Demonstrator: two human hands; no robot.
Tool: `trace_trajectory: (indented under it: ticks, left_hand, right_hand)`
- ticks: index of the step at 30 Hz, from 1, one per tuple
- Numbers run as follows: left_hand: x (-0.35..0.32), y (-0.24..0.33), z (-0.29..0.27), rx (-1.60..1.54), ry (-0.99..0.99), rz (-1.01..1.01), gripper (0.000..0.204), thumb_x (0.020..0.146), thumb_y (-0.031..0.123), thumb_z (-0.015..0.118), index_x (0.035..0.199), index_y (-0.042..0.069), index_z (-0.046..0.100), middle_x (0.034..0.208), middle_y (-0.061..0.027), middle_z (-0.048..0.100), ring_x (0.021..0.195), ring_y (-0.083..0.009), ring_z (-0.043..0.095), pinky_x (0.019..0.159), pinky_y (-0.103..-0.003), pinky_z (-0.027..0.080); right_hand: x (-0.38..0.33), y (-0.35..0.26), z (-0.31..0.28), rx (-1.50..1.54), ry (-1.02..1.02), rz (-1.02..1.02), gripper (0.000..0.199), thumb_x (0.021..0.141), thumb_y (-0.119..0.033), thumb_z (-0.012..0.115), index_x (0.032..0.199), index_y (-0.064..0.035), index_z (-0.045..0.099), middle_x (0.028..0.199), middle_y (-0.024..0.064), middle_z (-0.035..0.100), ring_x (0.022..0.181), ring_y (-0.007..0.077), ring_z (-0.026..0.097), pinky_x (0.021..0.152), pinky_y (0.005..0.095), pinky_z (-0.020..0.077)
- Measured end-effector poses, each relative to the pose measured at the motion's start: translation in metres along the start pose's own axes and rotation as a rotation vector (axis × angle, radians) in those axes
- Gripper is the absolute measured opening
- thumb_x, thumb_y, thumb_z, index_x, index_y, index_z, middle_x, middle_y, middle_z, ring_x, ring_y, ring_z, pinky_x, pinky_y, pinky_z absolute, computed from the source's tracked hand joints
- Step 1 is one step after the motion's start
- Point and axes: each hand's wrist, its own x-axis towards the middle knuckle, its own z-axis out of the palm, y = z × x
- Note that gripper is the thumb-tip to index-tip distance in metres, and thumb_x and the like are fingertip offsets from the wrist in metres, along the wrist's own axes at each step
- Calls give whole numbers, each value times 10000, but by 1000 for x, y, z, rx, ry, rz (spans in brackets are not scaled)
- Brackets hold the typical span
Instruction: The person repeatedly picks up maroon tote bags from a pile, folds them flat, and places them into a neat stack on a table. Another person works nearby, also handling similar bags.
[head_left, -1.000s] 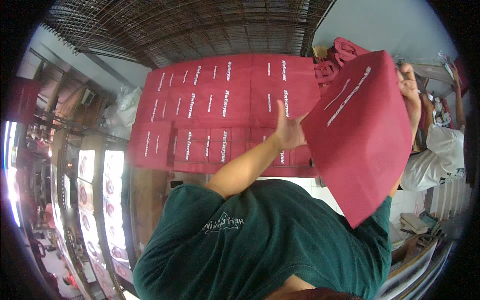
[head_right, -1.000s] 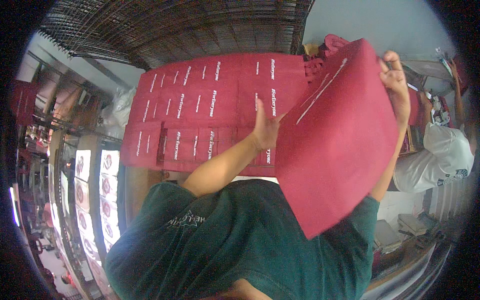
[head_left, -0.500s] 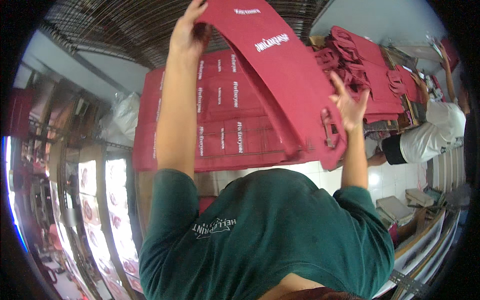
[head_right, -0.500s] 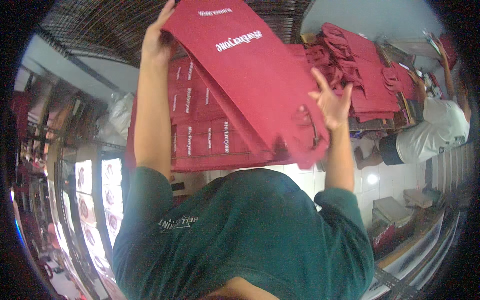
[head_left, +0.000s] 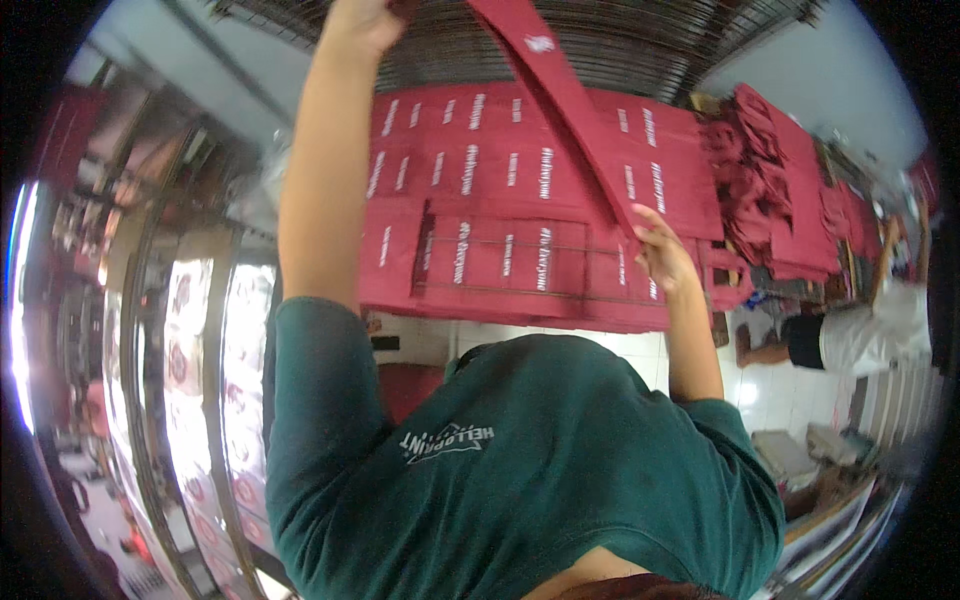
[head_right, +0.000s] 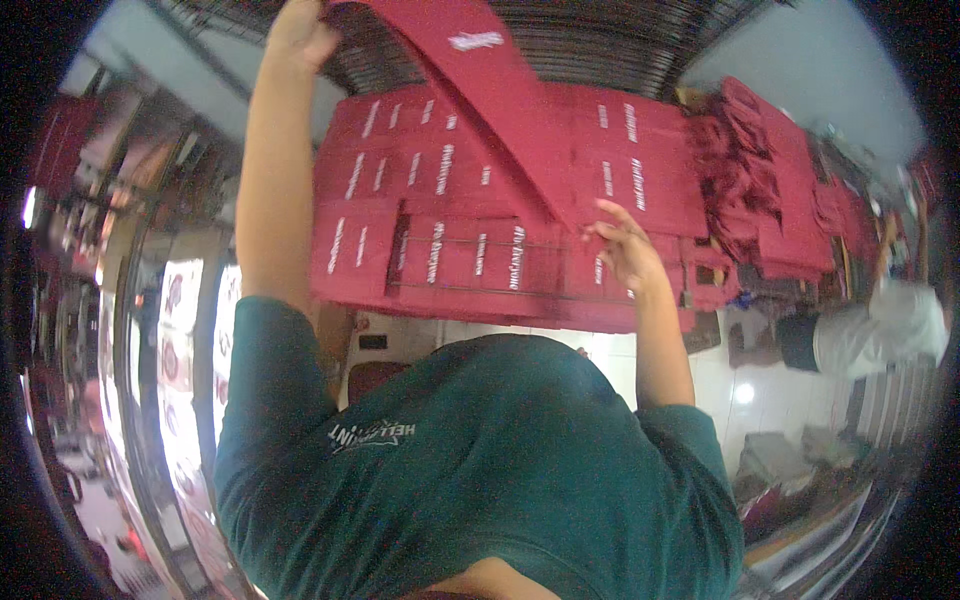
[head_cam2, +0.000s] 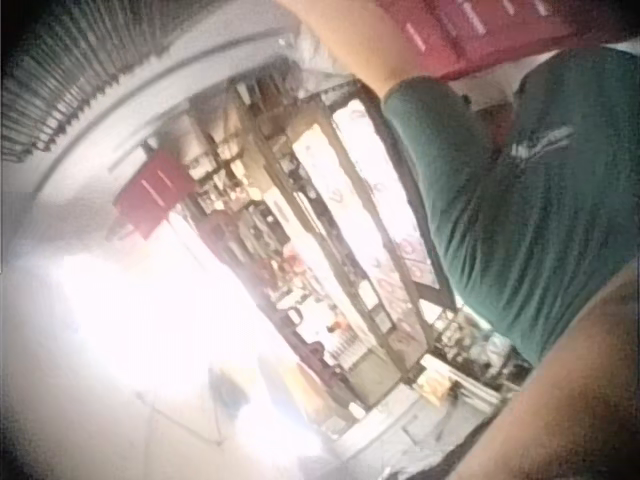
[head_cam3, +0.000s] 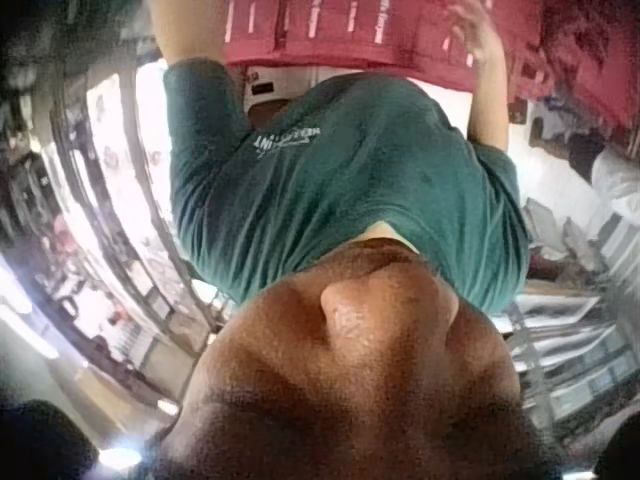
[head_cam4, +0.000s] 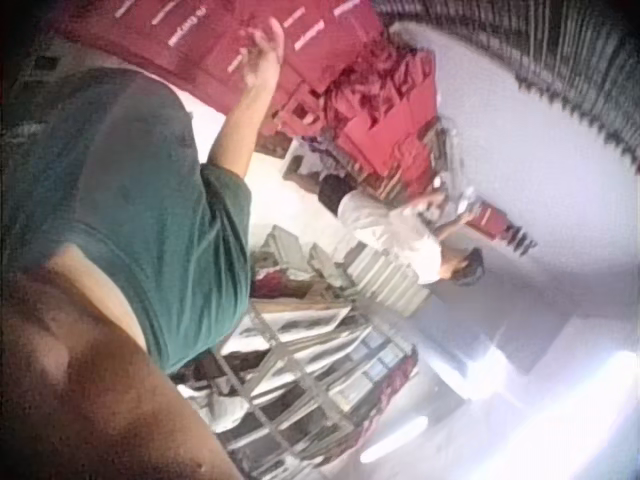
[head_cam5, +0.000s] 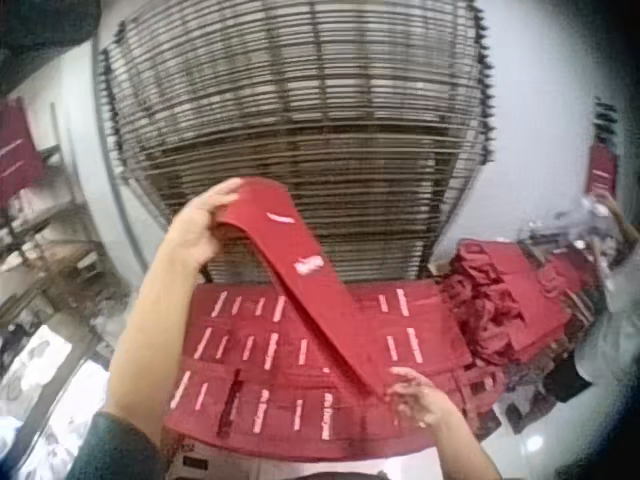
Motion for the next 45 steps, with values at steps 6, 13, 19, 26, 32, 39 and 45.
trace_trajectory:
  ticks: [6, 13, 19, 26, 32, 39, 45]
  left_hand:
    - [-85, -28, -80, 563, -50, -39, 473, 699, -6, 481, 1165, -9, 558, 1213, -105, 546, 1115, -196, 495, 962, -287, 366]
    - [-235, -105, -163, 680, 260, -239, 553, 674, -95, 474, 1215, 12, 520, 1217, -118, 549, 1104, -182, 529, 910, -288, 416]
    - [-334, -252, -224, 1147, 585, -338, 292, 711, 20, 564, 985, 66, 654, 983, -158, 637, 887, -313, 619, 785, -377, 486]
    - [-344, -271, -221, 1303, 622, -363, 233, 727, 50, 580, 949, 58, 648, 955, -164, 626, 883, -349, 593, 766, -415, 479]
    - [-341, -272, -229, 1263, 655, -298, 217, 732, 49, 590, 943, 41, 643, 936, -169, 623, 871, -347, 593, 755, -406, 481]
    - [-341, -280, -235, 1268, 663, -308, 227, 722, 66, 617, 947, 52, 648, 966, -184, 610, 859, -357, 592, 746, -413, 481]
    - [-344, -288, -242, 1293, 665, -315, 247, 719, 74, 625, 965, 62, 646, 947, -189, 605, 853, -364, 589, 745, -419, 478]
  right_hand:
    - [10, 9, -25, -194, 252, -83, 361, 792, -8, 491, 1137, -112, 502, 907, 31, 607, 729, 83, 542, 601, 211, 398]
    - [55, 17, -29, -580, 231, -134, 349, 773, 18, 504, 1111, -68, 495, 913, 33, 608, 695, 80, 556, 553, 186, 393]
    - [130, 106, -87, -1106, 191, -228, 357, 723, 86, 508, 1072, 13, 512, 943, 101, 602, 790, 164, 600, 628, 245, 464]
    - [133, 137, -76, -1053, 335, -286, 313, 695, 64, 511, 997, 17, 573, 940, 141, 634, 909, 217, 607, 832, 303, 450]
    - [111, 113, -30, -1030, 367, -356, 305, 708, 75, 522, 1006, 19, 559, 938, 132, 630, 903, 189, 601, 799, 290, 455]
    - [119, 118, -39, -1053, 421, -317, 297, 724, 44, 578, 1015, -16, 567, 935, 104, 626, 884, 177, 591, 776, 281, 451]
    - [122, 126, -43, -1176, 424, -428, 309, 715, 25, 598, 1016, -42, 580, 931, 89, 629, 862, 177, 590, 766, 294, 457]
